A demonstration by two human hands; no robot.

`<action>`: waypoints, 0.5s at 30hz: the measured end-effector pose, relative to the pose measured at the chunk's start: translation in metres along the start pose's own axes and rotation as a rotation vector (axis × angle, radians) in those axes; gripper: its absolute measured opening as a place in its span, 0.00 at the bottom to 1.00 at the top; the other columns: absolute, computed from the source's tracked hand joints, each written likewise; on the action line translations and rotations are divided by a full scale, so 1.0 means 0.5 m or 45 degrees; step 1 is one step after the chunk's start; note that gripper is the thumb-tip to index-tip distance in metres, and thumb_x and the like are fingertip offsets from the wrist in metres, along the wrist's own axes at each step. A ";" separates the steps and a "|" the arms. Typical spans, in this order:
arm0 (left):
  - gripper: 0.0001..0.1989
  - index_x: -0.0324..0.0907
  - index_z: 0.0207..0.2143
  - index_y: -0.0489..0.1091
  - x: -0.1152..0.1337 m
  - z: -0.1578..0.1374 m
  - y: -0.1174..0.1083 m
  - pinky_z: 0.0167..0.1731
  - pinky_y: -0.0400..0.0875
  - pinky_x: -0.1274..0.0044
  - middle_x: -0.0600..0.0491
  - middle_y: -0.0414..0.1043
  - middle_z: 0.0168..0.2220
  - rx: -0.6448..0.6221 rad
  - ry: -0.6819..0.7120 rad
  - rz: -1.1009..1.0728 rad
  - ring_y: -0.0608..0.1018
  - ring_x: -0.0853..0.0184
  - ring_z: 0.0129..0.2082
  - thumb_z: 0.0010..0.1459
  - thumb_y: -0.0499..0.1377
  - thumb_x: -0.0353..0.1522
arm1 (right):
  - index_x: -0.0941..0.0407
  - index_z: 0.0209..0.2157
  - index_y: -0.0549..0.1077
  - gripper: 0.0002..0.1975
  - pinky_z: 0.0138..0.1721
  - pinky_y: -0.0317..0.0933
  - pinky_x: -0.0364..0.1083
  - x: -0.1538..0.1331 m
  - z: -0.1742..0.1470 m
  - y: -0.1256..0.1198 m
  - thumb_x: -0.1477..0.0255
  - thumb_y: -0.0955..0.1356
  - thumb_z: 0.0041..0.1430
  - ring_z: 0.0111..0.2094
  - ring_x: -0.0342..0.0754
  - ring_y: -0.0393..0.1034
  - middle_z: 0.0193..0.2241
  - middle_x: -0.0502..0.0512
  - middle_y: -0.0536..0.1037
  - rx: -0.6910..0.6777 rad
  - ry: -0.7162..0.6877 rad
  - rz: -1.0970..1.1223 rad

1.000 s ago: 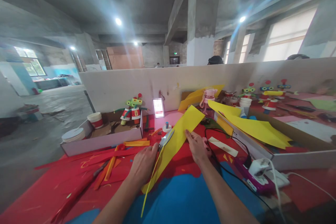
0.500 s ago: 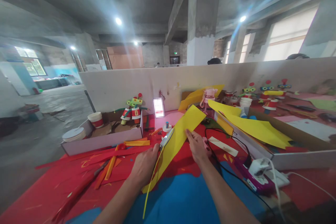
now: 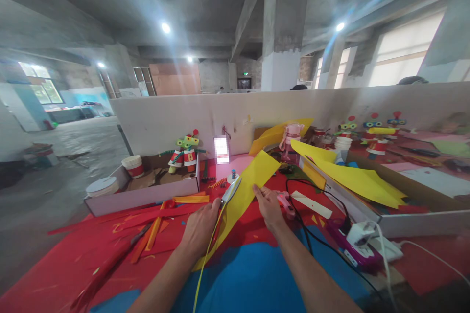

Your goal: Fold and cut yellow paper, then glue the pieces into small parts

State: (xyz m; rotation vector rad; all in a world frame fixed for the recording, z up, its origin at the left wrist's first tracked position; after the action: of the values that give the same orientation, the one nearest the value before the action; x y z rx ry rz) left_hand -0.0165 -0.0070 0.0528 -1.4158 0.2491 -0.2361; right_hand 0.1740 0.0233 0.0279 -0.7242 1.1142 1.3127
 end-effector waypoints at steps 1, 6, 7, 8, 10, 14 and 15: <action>0.12 0.43 0.49 0.59 0.001 0.000 0.000 0.33 0.67 0.74 0.47 0.74 0.39 -0.011 -0.011 -0.004 0.78 0.59 0.39 0.64 0.46 0.33 | 0.56 0.20 0.66 0.25 0.26 0.54 0.43 -0.001 0.000 0.000 0.47 0.65 0.50 0.23 0.45 0.57 0.17 0.48 0.66 -0.008 -0.002 -0.002; 0.14 0.42 0.51 0.57 0.006 -0.002 -0.003 0.33 0.68 0.73 0.46 0.74 0.41 -0.082 -0.042 0.013 0.78 0.58 0.40 0.63 0.46 0.30 | 0.55 0.19 0.63 0.25 0.24 0.50 0.43 0.003 0.002 -0.007 0.48 0.67 0.49 0.22 0.43 0.53 0.16 0.46 0.62 0.027 0.002 -0.017; 0.15 0.42 0.52 0.57 0.007 -0.003 -0.004 0.33 0.68 0.73 0.45 0.74 0.41 -0.101 -0.048 0.017 0.78 0.58 0.40 0.63 0.46 0.29 | 0.55 0.19 0.63 0.24 0.24 0.49 0.43 0.005 0.003 -0.008 0.48 0.67 0.49 0.21 0.42 0.52 0.16 0.46 0.62 0.030 0.000 -0.016; 0.15 0.42 0.52 0.57 0.007 -0.003 -0.005 0.33 0.68 0.72 0.45 0.74 0.42 -0.121 -0.055 0.019 0.78 0.58 0.41 0.63 0.45 0.29 | 0.55 0.19 0.63 0.24 0.23 0.49 0.43 0.007 0.003 -0.008 0.48 0.67 0.49 0.21 0.42 0.51 0.16 0.45 0.61 0.030 0.000 -0.017; 0.16 0.42 0.53 0.56 0.008 -0.003 -0.005 0.34 0.69 0.72 0.44 0.75 0.42 -0.149 -0.064 0.018 0.78 0.57 0.41 0.63 0.45 0.29 | 0.55 0.18 0.63 0.24 0.23 0.49 0.43 0.010 0.003 -0.009 0.48 0.67 0.49 0.21 0.42 0.51 0.15 0.45 0.61 0.044 0.001 -0.030; 0.15 0.43 0.52 0.57 0.008 -0.002 -0.006 0.33 0.69 0.71 0.45 0.75 0.40 -0.151 -0.059 0.021 0.79 0.56 0.39 0.63 0.45 0.30 | 0.56 0.20 0.68 0.24 0.25 0.53 0.44 0.007 0.004 -0.005 0.48 0.67 0.49 0.23 0.45 0.59 0.16 0.47 0.67 -0.006 0.017 0.061; 0.15 0.43 0.52 0.57 0.008 -0.001 -0.007 0.33 0.69 0.71 0.45 0.75 0.39 -0.143 -0.054 0.032 0.79 0.56 0.39 0.63 0.45 0.30 | 0.56 0.21 0.69 0.23 0.27 0.55 0.44 0.005 0.004 -0.004 0.48 0.67 0.49 0.24 0.46 0.61 0.18 0.48 0.69 -0.043 0.020 0.110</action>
State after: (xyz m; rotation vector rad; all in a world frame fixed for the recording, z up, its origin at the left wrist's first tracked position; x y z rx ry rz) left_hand -0.0131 -0.0093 0.0561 -1.5264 0.2484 -0.1731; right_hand 0.1760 0.0258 0.0260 -0.7188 1.1492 1.4034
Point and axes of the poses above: each hand's wrist, its own z-axis towards the middle knuckle, its own y-axis out of the palm, x = y × z, the point moved 3 cm from there along z, towards the middle knuckle
